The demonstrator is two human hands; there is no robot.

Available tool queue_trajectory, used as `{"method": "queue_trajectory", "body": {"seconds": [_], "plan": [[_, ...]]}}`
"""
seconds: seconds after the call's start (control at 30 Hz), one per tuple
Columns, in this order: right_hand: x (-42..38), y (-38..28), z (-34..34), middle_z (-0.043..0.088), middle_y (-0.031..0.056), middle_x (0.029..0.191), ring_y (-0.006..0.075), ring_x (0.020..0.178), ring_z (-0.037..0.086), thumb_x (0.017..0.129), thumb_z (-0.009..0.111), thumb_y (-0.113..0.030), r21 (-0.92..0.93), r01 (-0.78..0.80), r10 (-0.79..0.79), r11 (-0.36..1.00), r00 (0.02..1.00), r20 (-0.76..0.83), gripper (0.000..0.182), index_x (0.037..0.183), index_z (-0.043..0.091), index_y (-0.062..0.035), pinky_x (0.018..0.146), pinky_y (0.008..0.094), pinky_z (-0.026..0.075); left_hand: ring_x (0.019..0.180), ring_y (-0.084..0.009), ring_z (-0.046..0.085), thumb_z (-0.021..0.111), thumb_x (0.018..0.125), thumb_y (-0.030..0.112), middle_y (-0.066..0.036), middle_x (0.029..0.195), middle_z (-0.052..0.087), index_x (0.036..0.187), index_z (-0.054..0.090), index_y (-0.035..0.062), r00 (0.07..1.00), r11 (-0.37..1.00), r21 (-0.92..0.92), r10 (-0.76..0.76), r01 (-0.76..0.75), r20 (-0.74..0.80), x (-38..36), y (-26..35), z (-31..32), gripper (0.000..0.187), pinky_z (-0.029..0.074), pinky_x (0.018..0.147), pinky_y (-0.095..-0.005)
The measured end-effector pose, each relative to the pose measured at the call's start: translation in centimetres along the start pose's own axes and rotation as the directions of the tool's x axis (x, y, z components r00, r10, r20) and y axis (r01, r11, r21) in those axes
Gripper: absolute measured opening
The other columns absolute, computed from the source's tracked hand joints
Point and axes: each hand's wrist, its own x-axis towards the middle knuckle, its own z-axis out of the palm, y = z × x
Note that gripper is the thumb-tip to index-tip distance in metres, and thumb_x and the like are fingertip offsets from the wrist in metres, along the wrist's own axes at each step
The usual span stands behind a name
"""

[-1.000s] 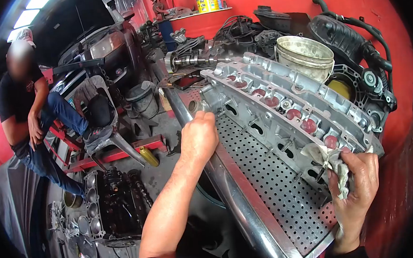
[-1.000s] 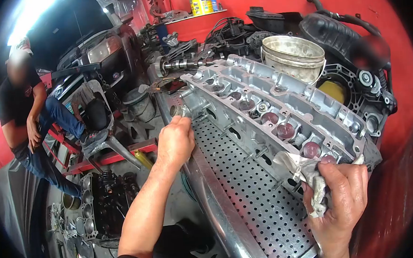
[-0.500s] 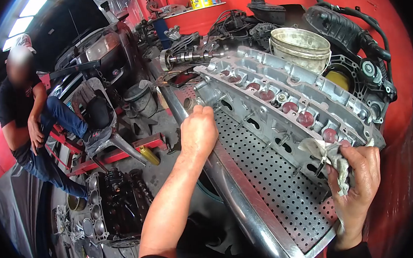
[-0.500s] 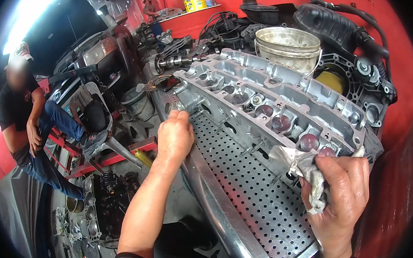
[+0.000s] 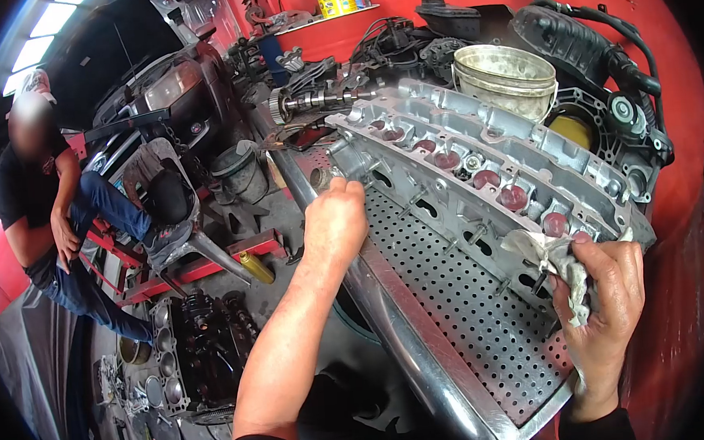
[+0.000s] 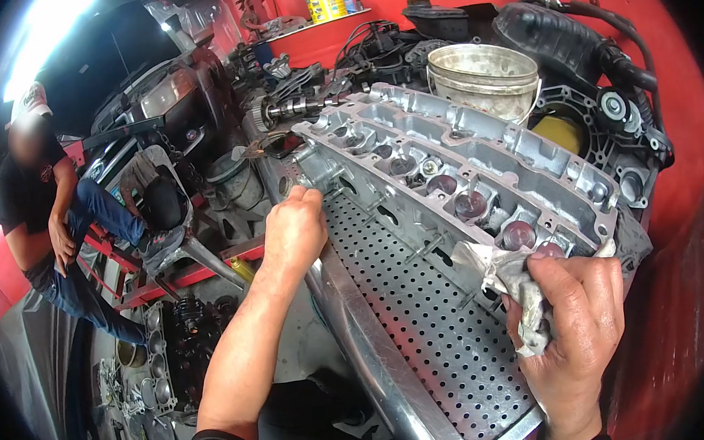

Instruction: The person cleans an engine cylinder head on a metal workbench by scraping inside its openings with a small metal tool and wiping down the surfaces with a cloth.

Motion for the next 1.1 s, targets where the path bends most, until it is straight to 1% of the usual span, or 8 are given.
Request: {"method": "queue_trajectory", "body": {"seconds": [0.03,0.17,0.2,0.33,0.4,0.53,0.8,1.1], "plan": [[0.0,0.0,0.0,0.062,0.0122,0.088,0.0309,0.081,0.058,0.067,0.084,-0.003,-0.005,-0.003,0.003,1.0,1.0,0.004,0.044,0.108,0.069,-0.0024,0.072,0.0404,0.047,0.087,-0.0393,0.071,0.061,0.081,0.001,-0.02,0.096,0.065,0.09,0.062,-0.0004,0.999,1.0,0.008,-0.028,0.028,0.033,0.0,0.2,0.3,0.01,0.059,0.075,-0.0481],[0.0,-0.1,-0.1,0.062,0.0125,0.088,0.0309,0.08,0.058,0.067,0.084,-0.003,0.007,-0.006,0.006,1.0,1.0,0.003,0.044,0.108,0.069,-0.0027,0.071,0.0403,0.047,0.084,-0.0406,0.071,0.062,0.079,-0.001,-0.021,0.097,0.066,0.09,0.062,-0.0007,1.0,0.999,-0.034,0.01,-0.01,-0.012,0.0,-0.5,1.0,0.011,0.06,0.073,-0.0489],[0.0,0.0,-0.1,0.062,0.0123,0.087,0.0307,0.08,0.058,0.067,0.084,-0.003,0.008,0.001,-0.001,1.0,1.0,0.0,0.044,0.108,0.069,-0.0027,0.07,0.0406,0.048,0.082,-0.0407,0.071,0.064,0.077,-0.002,-0.021,0.096,0.066,0.089,0.062,-0.0002,0.999,0.998,-0.053,-0.02,0.017,-0.048,-0.1,-0.4,0.9,0.012,0.059,0.072,-0.0498],[-0.1,0.1,-0.1,0.061,0.012,0.087,0.0306,0.08,0.058,0.067,0.084,-0.004,0.009,0.0,0.0,1.0,1.0,0.007,0.044,0.108,0.069,-0.0027,0.07,0.0406,0.048,0.084,-0.042,0.069,0.067,0.079,0.001,-0.022,0.094,0.068,0.087,0.062,0.0006,0.995,0.995,-0.046,-0.087,0.086,-0.038,-0.3,0.0,1.0,0.01,0.058,0.075,-0.0504],[-0.1,0.1,0.0,0.061,0.0119,0.087,0.0306,0.079,0.058,0.067,0.084,-0.004,0.007,0.004,-0.004,1.0,1.0,-0.001,0.044,0.108,0.069,-0.0027,0.07,0.0405,0.048,0.085,-0.0404,0.069,0.067,0.079,0.001,-0.021,0.094,0.068,0.088,0.065,0.0004,0.996,0.992,-0.121,-0.051,0.042,-0.078,-0.3,-1.4,1.9,0.009,0.057,0.076,-0.0497],[0.0,0.1,-0.1,0.061,0.012,0.087,0.0307,0.08,0.058,0.067,0.084,-0.004,0.004,0.007,-0.007,1.0,1.0,-0.001,0.044,0.108,0.069,-0.0026,0.07,0.0402,0.048,0.086,-0.04,0.069,0.068,0.08,0.002,-0.02,0.093,0.069,0.093,0.068,0.0009,0.993,0.992,-0.112,-0.067,0.056,-0.099,-0.5,-0.7,-0.3,0.014,0.057,0.077,-0.0483],[0.0,-0.1,-0.2,0.062,0.0121,0.087,0.0304,0.08,0.058,0.068,0.084,-0.005,-0.004,-0.013,0.013,1.0,1.0,0.009,0.042,0.107,0.069,-0.0023,0.072,0.0404,0.047,0.088,-0.0395,0.069,0.068,0.079,0.001,-0.019,0.094,0.068,0.093,0.068,0.0007,0.999,0.996,-0.081,0.021,-0.024,-0.038,1.0,-0.6,-2.6,0.014,0.058,0.078,-0.0479],[-0.1,0.0,-0.1,0.062,0.0118,0.087,0.0303,0.08,0.059,0.068,0.084,-0.004,0.007,-0.01,0.01,1.0,1.0,0.004,0.043,0.108,0.069,-0.0024,0.071,0.0405,0.047,0.084,-0.0426,0.069,0.07,0.077,0.002,-0.02,0.094,0.067,0.088,0.063,0.0011,1.0,0.999,-0.027,0.022,-0.022,0.005,0.7,-1.3,0.3,0.012,0.058,0.075,-0.0512]]}}
